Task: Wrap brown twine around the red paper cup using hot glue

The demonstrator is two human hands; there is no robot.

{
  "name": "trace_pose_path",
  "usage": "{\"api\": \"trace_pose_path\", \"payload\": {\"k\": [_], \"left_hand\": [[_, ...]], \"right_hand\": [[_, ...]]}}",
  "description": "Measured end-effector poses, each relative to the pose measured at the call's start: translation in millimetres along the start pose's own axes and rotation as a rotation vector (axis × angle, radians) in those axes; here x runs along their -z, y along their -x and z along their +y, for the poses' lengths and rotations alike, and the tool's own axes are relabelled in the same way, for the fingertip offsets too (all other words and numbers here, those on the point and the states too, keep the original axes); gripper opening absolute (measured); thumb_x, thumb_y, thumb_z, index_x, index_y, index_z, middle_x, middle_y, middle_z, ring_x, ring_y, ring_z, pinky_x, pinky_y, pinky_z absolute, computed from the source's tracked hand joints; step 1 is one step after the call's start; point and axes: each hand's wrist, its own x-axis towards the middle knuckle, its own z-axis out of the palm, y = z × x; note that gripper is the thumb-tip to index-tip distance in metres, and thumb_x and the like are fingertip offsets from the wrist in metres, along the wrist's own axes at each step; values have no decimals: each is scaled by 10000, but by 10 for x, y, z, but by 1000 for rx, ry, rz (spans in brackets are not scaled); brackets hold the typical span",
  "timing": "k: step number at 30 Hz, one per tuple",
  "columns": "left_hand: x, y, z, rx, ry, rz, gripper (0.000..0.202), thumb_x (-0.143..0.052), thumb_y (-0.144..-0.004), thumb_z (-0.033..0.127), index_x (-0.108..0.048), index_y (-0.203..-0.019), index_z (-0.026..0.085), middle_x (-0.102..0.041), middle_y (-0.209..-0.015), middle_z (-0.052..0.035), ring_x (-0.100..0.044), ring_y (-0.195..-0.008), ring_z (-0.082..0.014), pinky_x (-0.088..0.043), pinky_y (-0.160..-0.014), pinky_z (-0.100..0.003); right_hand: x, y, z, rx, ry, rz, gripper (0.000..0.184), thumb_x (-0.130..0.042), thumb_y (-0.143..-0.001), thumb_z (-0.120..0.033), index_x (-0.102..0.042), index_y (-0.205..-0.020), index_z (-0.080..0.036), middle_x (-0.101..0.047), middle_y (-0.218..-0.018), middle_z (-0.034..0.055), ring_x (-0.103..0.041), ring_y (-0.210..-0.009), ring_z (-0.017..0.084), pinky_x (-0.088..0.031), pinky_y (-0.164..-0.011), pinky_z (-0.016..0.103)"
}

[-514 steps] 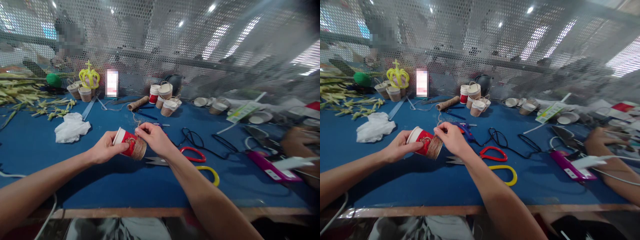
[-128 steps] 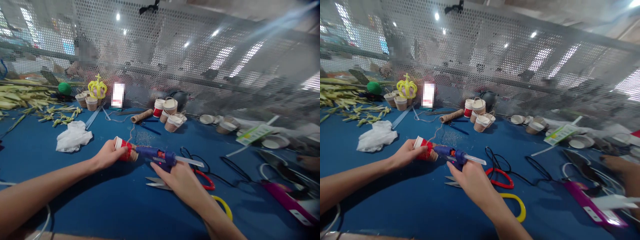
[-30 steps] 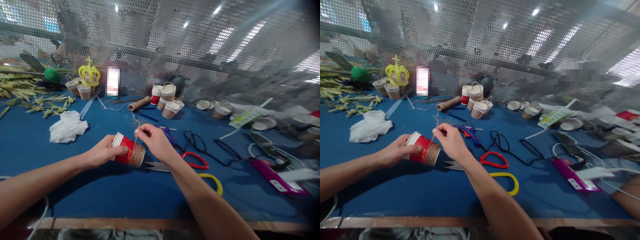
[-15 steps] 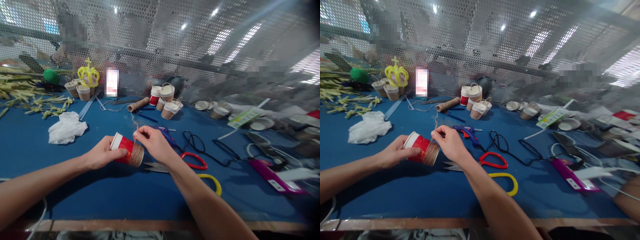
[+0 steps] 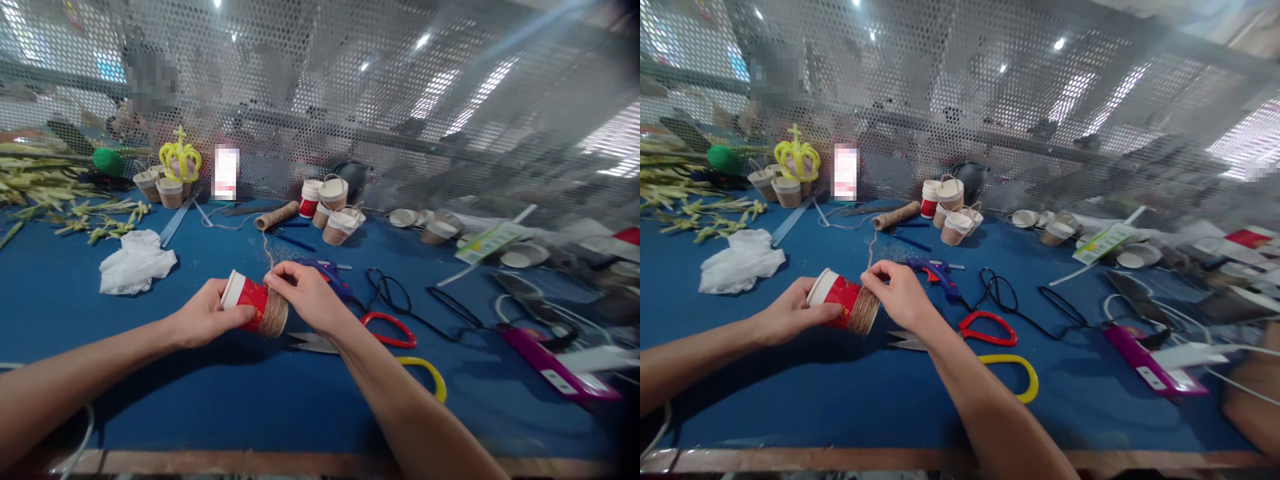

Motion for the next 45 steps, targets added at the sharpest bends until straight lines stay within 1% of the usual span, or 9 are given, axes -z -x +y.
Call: {"api": "trace_pose_path", "payload": {"k": [5, 7, 10, 13, 19, 27, 32, 38, 45], "left_hand": [[12, -116, 39, 22, 320, 278, 150, -639, -585, 227, -611, -684, 119, -615, -581, -11, -525, -478, -98, -395, -456, -182], [21, -152, 61, 79, 373, 306, 156, -598, -630, 225, -624, -721, 101, -610, -568, -21, -520, -463, -97, -383, -432, -178], [27, -173, 85, 136, 451, 298, 139, -531, -688, 186, -625, -718, 88, -600, -549, -26, -512, -452, -92, -382, -421, -177], [26, -179, 90, 178, 512, 277, 142, -492, -722, 153, -616, -693, 90, -593, -536, -23, -511, -446, -89, -396, -426, -178], [20, -183, 72, 215, 554, 270, 155, -468, -743, 133, -594, -663, 90, -573, -509, -15, -501, -418, -83, -396, -404, -172], [8, -163, 80, 196, 559, 248, 166, -462, -758, 136, -608, -701, 84, -605, -552, -25, -525, -448, -88, -418, -433, -173], [23, -180, 77, 206, 583, 215, 194, -443, -756, 129, -610, -671, 79, -604, -548, -37, -531, -451, -96, -421, -438, -180], [14, -164, 54, 207, 523, 276, 131, -493, -730, 153, -604, -702, 88, -600, -574, -26, -524, -465, -92, -417, -456, -184], [8, -165, 24, 207, 478, 280, 133, -519, -712, 175, -606, -749, 81, -603, -609, -33, -524, -485, -94, -406, -472, -193]], "right_hand": [[-17, -7, 47, 21, -145, 234, 270, -378, -836, -340, -549, -883, -137, -606, -862, 89, -586, -771, 166, -492, -617, 289], [-51, 33, 15, 114, -111, 255, 224, -426, -820, -334, -540, -874, -149, -609, -853, 78, -589, -764, 163, -497, -646, 297], [-127, 110, -54, 239, 55, 231, 161, -515, -770, -270, -544, -886, -161, -608, -870, 67, -578, -780, 164, -488, -695, 303], [-193, 156, -87, 302, 214, 216, 239, -548, -733, -205, -528, -967, -158, -591, -931, 84, -558, -844, 186, -474, -739, 325], [-232, 153, -49, 375, 335, 230, 277, -527, -731, -158, -497, -1007, -165, -568, -931, 95, -541, -857, 203, -462, -761, 359], [-224, 162, -60, 380, 344, 238, 264, -528, -719, -140, -506, -983, -143, -562, -890, 95, -534, -845, 200, -458, -751, 343], [-202, 151, -71, 331, 268, 202, 240, -531, -724, -163, -514, -964, -154, -568, -892, 84, -543, -799, 179, -467, -710, 323], [-224, 155, -62, 297, 286, 234, 208, -542, -722, -190, -513, -925, -156, -575, -897, 93, -548, -817, 196, -460, -704, 336], [-246, 167, -74, 297, 327, 246, 201, -532, -710, -166, -511, -910, -163, -577, -875, 84, -548, -801, 195, -456, -690, 337]]}}
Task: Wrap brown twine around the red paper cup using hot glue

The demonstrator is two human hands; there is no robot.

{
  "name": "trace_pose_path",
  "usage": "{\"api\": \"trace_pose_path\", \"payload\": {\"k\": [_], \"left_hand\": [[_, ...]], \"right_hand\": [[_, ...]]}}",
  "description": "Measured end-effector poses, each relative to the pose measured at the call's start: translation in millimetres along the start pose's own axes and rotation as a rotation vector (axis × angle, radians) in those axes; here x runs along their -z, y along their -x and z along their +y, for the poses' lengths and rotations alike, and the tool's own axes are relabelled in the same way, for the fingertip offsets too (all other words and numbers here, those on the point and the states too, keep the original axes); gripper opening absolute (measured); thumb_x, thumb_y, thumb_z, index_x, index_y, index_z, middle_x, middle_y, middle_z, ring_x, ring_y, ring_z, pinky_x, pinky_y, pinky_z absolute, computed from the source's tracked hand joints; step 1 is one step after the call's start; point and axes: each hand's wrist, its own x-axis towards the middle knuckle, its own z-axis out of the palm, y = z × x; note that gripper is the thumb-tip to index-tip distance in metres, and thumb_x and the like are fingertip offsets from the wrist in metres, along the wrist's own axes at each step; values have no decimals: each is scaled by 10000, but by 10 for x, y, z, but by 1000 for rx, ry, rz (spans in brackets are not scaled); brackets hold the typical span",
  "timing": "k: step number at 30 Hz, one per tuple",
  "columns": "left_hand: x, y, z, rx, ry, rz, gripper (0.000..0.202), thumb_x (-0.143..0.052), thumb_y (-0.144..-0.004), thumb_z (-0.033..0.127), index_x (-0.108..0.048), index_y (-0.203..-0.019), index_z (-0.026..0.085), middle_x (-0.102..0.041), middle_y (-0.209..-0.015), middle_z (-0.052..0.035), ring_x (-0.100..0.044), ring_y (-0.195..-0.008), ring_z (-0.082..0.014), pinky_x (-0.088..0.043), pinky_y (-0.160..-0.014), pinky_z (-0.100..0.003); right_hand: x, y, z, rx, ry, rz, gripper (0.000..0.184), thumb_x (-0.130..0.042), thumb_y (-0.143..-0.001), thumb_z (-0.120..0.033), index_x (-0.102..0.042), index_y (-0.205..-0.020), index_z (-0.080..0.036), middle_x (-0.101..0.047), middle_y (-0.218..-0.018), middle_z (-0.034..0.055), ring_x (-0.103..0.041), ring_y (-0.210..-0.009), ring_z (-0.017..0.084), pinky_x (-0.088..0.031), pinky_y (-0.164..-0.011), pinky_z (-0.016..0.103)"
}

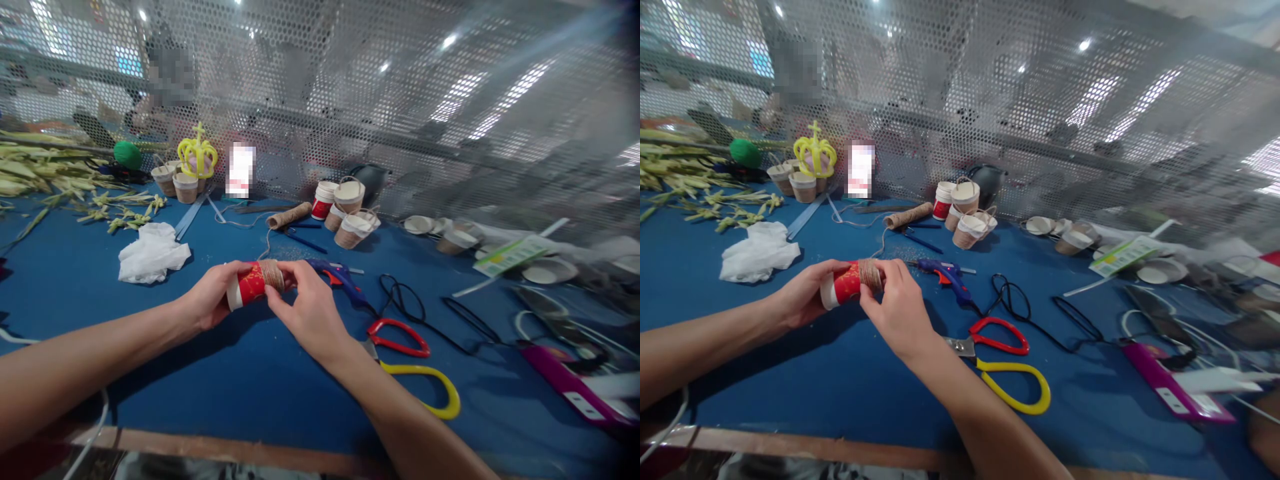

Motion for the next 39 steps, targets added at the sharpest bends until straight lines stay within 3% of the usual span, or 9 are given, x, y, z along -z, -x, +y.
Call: {"api": "trace_pose_path", "payload": {"k": [9, 13, 19, 22, 25, 30, 33, 39], "left_hand": [[-19, 0, 53, 29, 44, -16, 189, -438, -748, 133, -594, -656, 83, -593, -549, -37, -525, -454, -95, -418, -454, -189], [1, -14, 39, -14, 23, 2, 132, -495, -714, 151, -606, -687, 85, -592, -556, -28, -516, -454, -91, -404, -444, -182], [82, -17, -16, -258, -204, -125, 164, -620, -656, 225, -634, -773, 111, -640, -662, -24, -544, -549, -105, -412, -528, -195], [115, 28, -11, -390, -421, -209, 166, -644, -654, 227, -646, -782, 122, -637, -677, -8, -521, -565, -98, -404, -562, -194], [123, 71, 11, -433, -542, -250, 147, -643, -657, 212, -646, -771, 119, -617, -642, -1, -490, -543, -91, -391, -543, -188], [108, 44, 33, -299, -478, -327, 207, -658, -647, 227, -645, -819, 114, -640, -698, -32, -535, -608, -120, -414, -596, -208], [106, 4, 10, -179, -361, -339, 232, -629, -681, 277, -644, -850, 119, -656, -752, -52, -569, -686, -139, -422, -663, -222], [97, 23, -40, -169, -479, -307, 238, -596, -699, 354, -629, -710, 118, -580, -595, 8, -454, -523, -73, -333, -507, -176]], "right_hand": [[21, -21, 21, -41, -143, -33, 227, -533, -734, -196, -519, -957, -157, -582, -879, 73, -555, -738, 157, -476, -687, 315], [47, -31, 22, -37, -143, -48, 344, -571, -692, -182, -492, -1027, -171, -571, -956, 85, -555, -835, 186, -470, -738, 352], [242, -124, 94, -318, -351, -92, 273, -551, -742, -340, -514, -925, -140, -598, -809, 71, -593, -703, 157, -509, -641, 319], [313, -163, 112, -426, -441, -231, 266, -500, -784, -359, -531, -933, -141, -612, -907, 101, -605, -738, 170, -525, -621, 327], [341, -160, 106, -457, -583, -367, 296, -473, -806, -347, -505, -1038, -164, -592, -1017, 104, -600, -823, 181, -538, -596, 308], [365, -68, 126, -424, -535, -392, 375, -530, -775, -301, -437, -1117, -178, -592, -1030, 95, -617, -732, 155, -530, -639, 329], [354, -15, 153, -356, -485, -400, 384, -569, -744, -251, -442, -1095, -163, -585, -1046, 98, -606, -830, 173, -505, -734, 349], [353, -62, 149, -319, -471, -438, 317, -444, -832, -349, -547, -1055, -148, -568, -1133, 97, -528, -1026, 181, -399, -897, 359]]}}
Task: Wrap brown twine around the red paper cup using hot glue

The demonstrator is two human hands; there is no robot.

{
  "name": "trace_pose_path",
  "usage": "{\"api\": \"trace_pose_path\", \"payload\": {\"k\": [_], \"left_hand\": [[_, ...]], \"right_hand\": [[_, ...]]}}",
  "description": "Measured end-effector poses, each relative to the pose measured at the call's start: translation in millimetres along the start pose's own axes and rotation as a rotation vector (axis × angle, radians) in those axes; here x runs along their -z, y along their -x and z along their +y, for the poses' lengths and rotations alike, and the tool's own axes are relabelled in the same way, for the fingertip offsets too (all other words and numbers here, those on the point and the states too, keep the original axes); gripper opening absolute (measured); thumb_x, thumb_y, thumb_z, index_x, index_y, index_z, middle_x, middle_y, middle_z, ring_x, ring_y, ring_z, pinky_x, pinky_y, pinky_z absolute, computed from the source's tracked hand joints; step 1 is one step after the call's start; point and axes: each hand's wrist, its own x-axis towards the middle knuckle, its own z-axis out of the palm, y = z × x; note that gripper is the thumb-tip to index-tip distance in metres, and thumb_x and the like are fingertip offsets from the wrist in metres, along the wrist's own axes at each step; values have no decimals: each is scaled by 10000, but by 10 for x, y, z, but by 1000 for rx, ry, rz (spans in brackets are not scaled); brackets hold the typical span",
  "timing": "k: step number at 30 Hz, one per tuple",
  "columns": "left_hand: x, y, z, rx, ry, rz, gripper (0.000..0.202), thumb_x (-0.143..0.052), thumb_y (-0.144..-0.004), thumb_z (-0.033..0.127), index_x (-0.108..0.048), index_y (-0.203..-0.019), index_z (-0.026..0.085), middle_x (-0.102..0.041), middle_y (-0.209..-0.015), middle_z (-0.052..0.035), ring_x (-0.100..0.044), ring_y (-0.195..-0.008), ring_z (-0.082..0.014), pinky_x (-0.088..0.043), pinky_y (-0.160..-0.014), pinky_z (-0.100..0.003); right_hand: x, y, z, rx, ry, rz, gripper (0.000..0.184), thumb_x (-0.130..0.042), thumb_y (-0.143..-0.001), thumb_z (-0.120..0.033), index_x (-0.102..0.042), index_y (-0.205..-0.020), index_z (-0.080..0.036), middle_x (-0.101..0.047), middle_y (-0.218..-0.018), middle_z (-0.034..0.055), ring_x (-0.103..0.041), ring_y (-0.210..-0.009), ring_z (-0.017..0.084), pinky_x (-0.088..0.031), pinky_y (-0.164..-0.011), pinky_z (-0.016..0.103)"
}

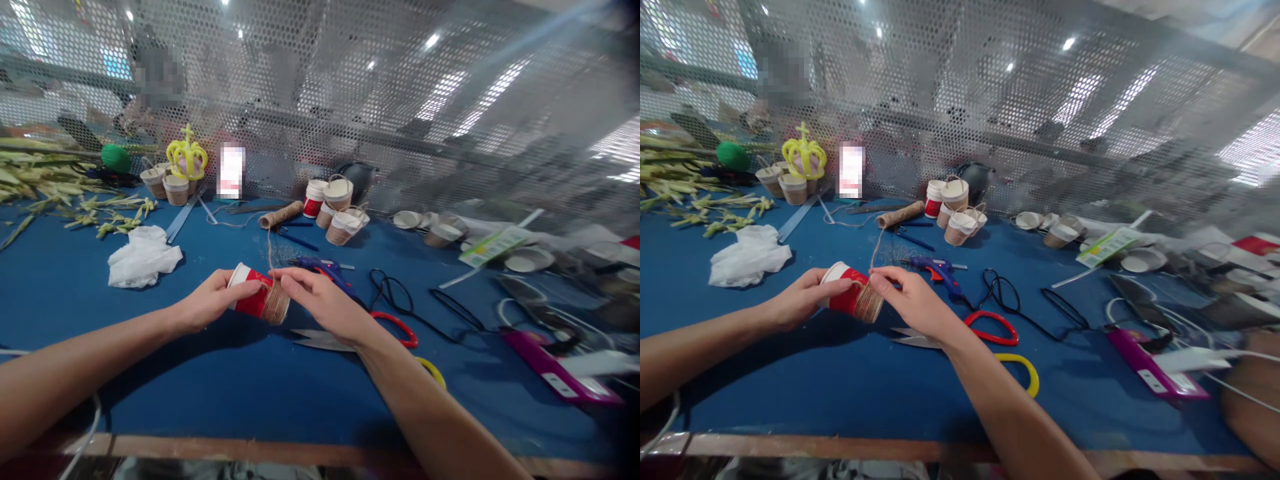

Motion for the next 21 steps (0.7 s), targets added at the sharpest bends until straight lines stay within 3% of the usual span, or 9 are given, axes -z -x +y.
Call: {"api": "trace_pose_path", "payload": {"k": [5, 12, 17, 21], "left_hand": [[-23, 20, -5, 31, -140, -18, 330, -563, -701, 412, -526, -563, 115, -417, -482, 55, -299, -454, -48, -222, -444, -187], [-32, 15, -43, 64, -230, -46, 403, -539, -685, 492, -518, -546, 114, -387, -470, 52, -292, -453, -60, -207, -452, -210], [-42, -9, -40, 118, -237, -19, 376, -524, -680, 467, -515, -535, 120, -413, -460, 46, -304, -433, -63, -217, -446, -209], [-38, -21, -61, 129, -261, 17, 352, -512, -680, 444, -511, -536, 124, -417, -456, 47, -314, -426, -64, -232, -443, -205]], "right_hand": [[-47, -80, -69, 26, -107, 2, 352, -375, -867, -369, -595, -1024, -144, -586, -1123, 74, -496, -1069, 158, -324, -955, 316], [-162, -249, -75, -63, -238, 64, 382, -434, -819, -438, -652, -882, -130, -652, -923, 84, -561, -913, 181, -393, -840, 329], [-223, -289, -112, 18, -137, 34, 357, -416, -832, -409, -646, -831, -136, -656, -891, 69, -567, -894, 163, -407, -803, 298], [-117, -302, -101, 63, 120, 44, 334, -407, -836, -376, -633, -790, -135, -661, -833, 75, -588, -820, 168, -429, -754, 305]]}}
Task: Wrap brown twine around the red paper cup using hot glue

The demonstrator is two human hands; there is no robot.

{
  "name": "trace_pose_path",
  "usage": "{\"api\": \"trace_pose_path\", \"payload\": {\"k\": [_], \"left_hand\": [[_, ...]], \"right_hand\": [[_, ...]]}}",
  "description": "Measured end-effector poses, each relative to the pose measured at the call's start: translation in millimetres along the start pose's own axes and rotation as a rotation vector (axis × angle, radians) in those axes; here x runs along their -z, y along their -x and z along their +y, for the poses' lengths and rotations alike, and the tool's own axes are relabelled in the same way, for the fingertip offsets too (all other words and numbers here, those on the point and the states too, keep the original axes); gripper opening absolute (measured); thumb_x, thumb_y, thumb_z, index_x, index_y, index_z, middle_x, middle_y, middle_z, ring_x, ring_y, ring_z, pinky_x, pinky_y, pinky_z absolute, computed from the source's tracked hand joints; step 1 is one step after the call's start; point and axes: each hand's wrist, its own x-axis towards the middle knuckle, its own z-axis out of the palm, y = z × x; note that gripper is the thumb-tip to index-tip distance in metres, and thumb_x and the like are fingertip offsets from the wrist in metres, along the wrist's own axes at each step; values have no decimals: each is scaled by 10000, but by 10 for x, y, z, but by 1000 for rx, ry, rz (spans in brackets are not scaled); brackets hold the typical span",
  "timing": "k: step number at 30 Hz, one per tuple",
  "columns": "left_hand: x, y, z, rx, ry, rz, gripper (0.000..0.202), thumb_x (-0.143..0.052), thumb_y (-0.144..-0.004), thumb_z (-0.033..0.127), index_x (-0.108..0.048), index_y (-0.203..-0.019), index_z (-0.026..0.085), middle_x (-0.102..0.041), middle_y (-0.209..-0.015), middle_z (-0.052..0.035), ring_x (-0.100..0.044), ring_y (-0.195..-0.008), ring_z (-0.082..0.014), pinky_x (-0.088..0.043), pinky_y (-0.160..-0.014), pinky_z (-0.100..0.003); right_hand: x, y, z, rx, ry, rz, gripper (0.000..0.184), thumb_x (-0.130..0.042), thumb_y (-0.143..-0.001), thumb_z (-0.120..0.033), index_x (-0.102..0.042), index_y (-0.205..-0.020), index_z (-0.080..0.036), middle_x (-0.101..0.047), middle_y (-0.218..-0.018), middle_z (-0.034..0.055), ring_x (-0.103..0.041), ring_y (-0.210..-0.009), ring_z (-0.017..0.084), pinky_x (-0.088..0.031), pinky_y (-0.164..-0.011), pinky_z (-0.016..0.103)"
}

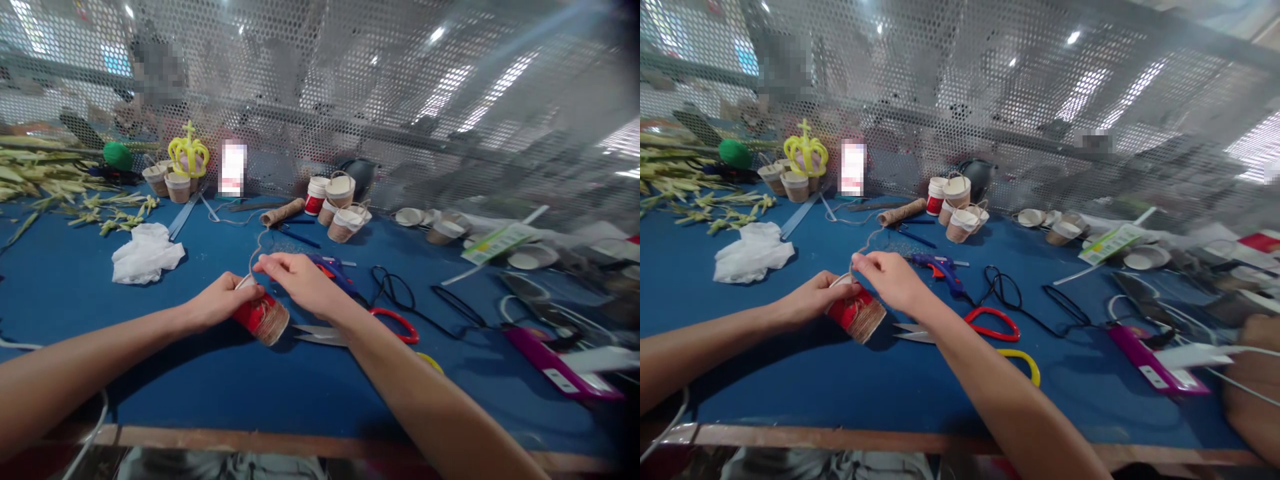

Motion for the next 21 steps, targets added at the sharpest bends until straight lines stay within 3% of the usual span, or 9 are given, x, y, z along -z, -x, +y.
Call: {"api": "trace_pose_path", "payload": {"k": [4, 6, 9, 12, 14, 18, 21], "left_hand": [[15, 4, -11, -50, -77, 67, 360, -485, -701, 445, -512, -540, 125, -400, -457, 47, -308, -435, -69, -227, -440, -206], [25, 6, -7, -74, -101, 108, 358, -483, -699, 442, -499, -523, 130, -399, -456, 44, -310, -436, -72, -224, -434, -206], [39, 2, -3, -82, -132, 157, 367, -464, -701, 449, -485, -507, 138, -391, -448, 44, -300, -423, -71, -207, -420, -206], [56, -13, -20, -116, -189, 204, 366, -456, -707, 441, -506, -514, 134, -399, -449, 40, -308, -424, -75, -212, -419, -208], [68, -27, -38, -147, -204, 204, 360, -453, -716, 432, -539, -550, 125, -430, -474, 31, -338, -443, -81, -242, -432, -207], [95, -54, -65, -151, -184, 178, 366, -445, -734, 434, -552, -580, 120, -449, -499, 27, -355, -459, -81, -262, -443, -202], [111, -61, -58, -146, -201, 204, 370, -446, -730, 443, -538, -565, 125, -430, -485, 32, -327, -445, -76, -229, -423, -201]], "right_hand": [[408, 23, 165, -87, 173, 265, 346, -359, -845, -373, -603, -818, -129, -654, -813, 101, -606, -714, 167, -465, -615, 281], [638, 77, 277, -181, 373, 414, 293, -370, -838, -319, -597, -821, -134, -653, -821, 107, -608, -718, 173, -457, -622, 280], [836, 176, 466, -373, 709, 336, 141, -474, -743, -196, -608, -715, -163, -656, -773, 98, -600, -741, 213, -428, -637, 302], [825, 224, 675, -433, 709, 225, 131, -581, -636, -190, -551, -508, -182, -617, -568, 63, -588, -601, 213, -405, -546, 289], [764, 215, 798, -452, 681, 199, 158, -607, -607, -198, -523, -474, -186, -600, -538, 55, -581, -573, 209, -396, -523, 283], [688, 185, 889, -474, 597, 266, 34, -598, -617, -182, -576, -632, -161, -632, -669, 89, -597, -661, 224, -424, -565, 294], [697, 230, 766, -465, 506, 359, 233, -581, -660, -218, -569, -878, -137, -637, -842, 108, -605, -729, 198, -453, -593, 279]]}}
